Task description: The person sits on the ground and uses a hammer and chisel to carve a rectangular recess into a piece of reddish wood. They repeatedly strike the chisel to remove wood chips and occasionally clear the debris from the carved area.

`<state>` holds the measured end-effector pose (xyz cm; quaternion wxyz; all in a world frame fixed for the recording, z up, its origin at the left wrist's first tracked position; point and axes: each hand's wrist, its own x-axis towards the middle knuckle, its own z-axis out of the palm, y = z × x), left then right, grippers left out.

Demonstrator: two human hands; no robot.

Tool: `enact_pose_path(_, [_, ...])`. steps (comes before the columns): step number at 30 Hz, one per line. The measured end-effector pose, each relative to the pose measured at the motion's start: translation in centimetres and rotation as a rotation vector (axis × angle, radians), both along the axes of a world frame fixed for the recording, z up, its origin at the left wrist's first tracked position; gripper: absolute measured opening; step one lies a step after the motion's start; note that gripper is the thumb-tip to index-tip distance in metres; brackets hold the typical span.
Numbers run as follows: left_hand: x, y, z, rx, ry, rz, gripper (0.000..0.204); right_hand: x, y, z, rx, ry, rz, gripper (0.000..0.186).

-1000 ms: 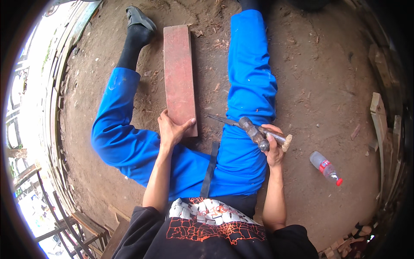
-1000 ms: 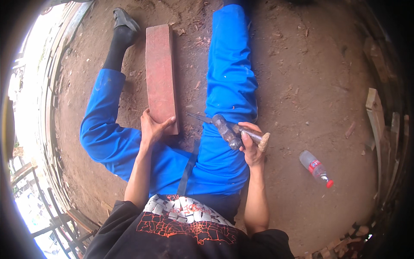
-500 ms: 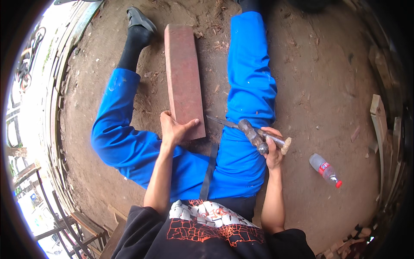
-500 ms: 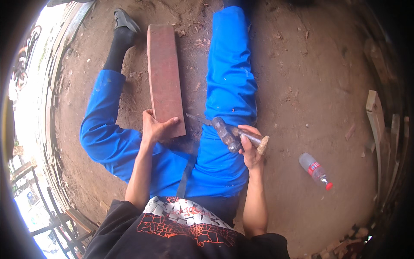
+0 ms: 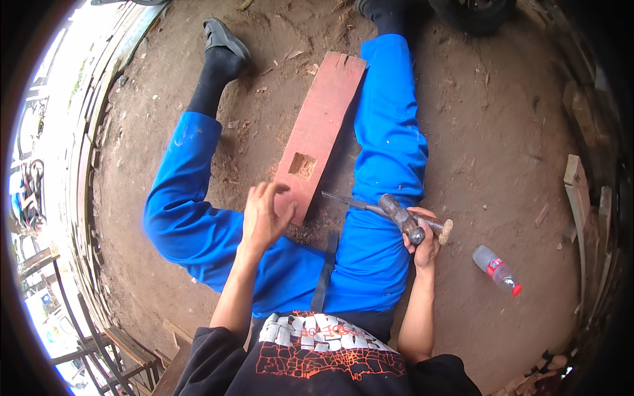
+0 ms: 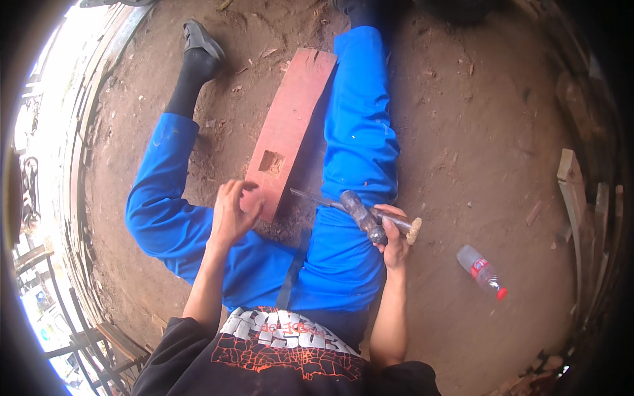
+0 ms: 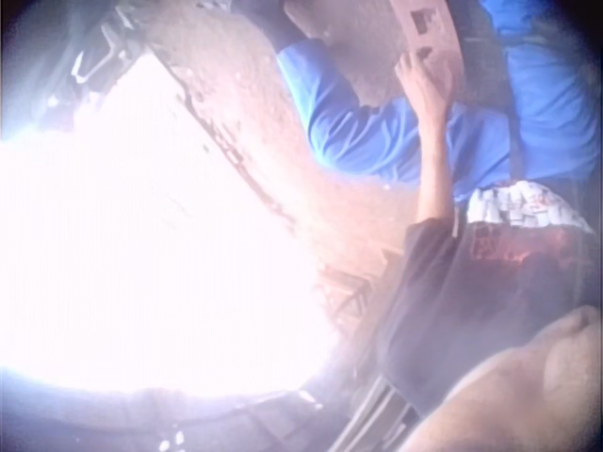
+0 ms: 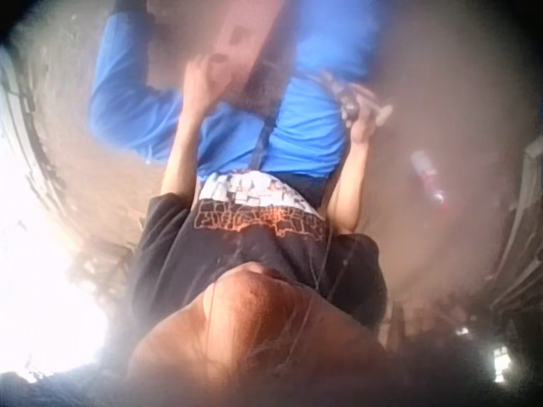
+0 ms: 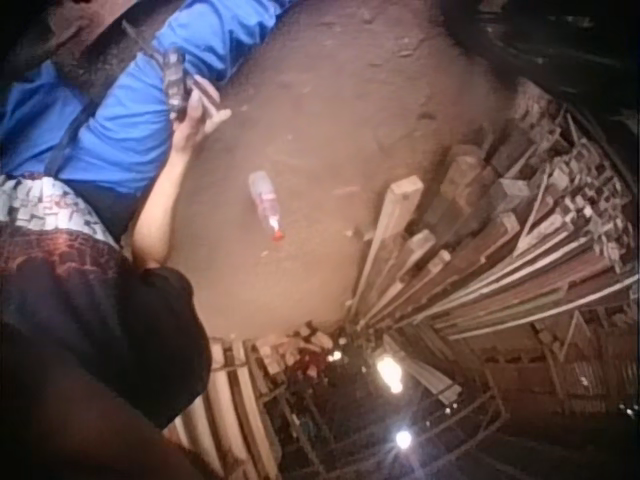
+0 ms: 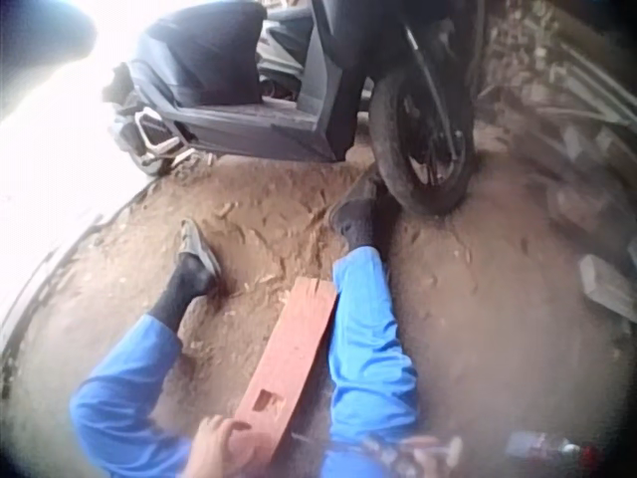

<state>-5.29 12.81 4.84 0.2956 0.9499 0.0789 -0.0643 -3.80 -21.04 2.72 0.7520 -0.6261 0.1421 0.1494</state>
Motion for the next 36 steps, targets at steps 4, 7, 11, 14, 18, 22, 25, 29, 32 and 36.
enact_pose_path(4, [0.5,-1.4,-0.9,0.167,-0.051,0.096,0.078,0.2,-0.1,-0.2,0.029,0.014,0.02,0.037])
enact_pose_path(7, [1.0,-3.8,-1.9,0.177,0.076,0.163,0.105,0.3,-0.2,-0.3,0.051,0.019,0.032,0.037])
enact_pose_path(11, [1.3,-3.9,-3.7,0.176,0.194,0.188,0.116,0.2,-0.2,-0.1,0.032,0.005,0.028,0.038])
enact_pose_path(14, [1.3,-2.6,-3.5,0.141,0.185,0.148,0.113,0.0,0.0,-0.1,0.018,-0.008,0.008,0.039])
enact_pose_path(18, [1.7,1.8,-3.6,-0.111,0.031,0.023,0.105,0.4,-0.2,-0.2,0.05,0.007,0.038,0.04])
enact_pose_path(22, [2.6,4.9,-1.0,-0.221,0.26,0.01,0.107,0.5,-0.5,0.0,0.078,0.049,0.052,0.042])
enact_pose_path(25, [2.9,6.4,-1.2,-0.18,0.258,-0.061,0.108,0.7,-0.4,0.1,0.073,0.055,0.055,0.042])
enact_pose_path(29, [3.6,7.7,-0.6,-0.244,0.356,-0.047,0.102,0.9,-0.5,0.2,0.076,0.062,0.07,0.042])
enact_pose_path(32, [4.2,9.6,-0.1,-0.448,0.474,0.059,0.089,1.2,-0.5,0.6,0.077,0.107,0.094,0.042])
enact_pose_path(36, [4.3,10.9,0.4,-0.5,0.326,0.167,0.066,1.3,-0.7,0.5,0.098,0.103,0.105,0.043])
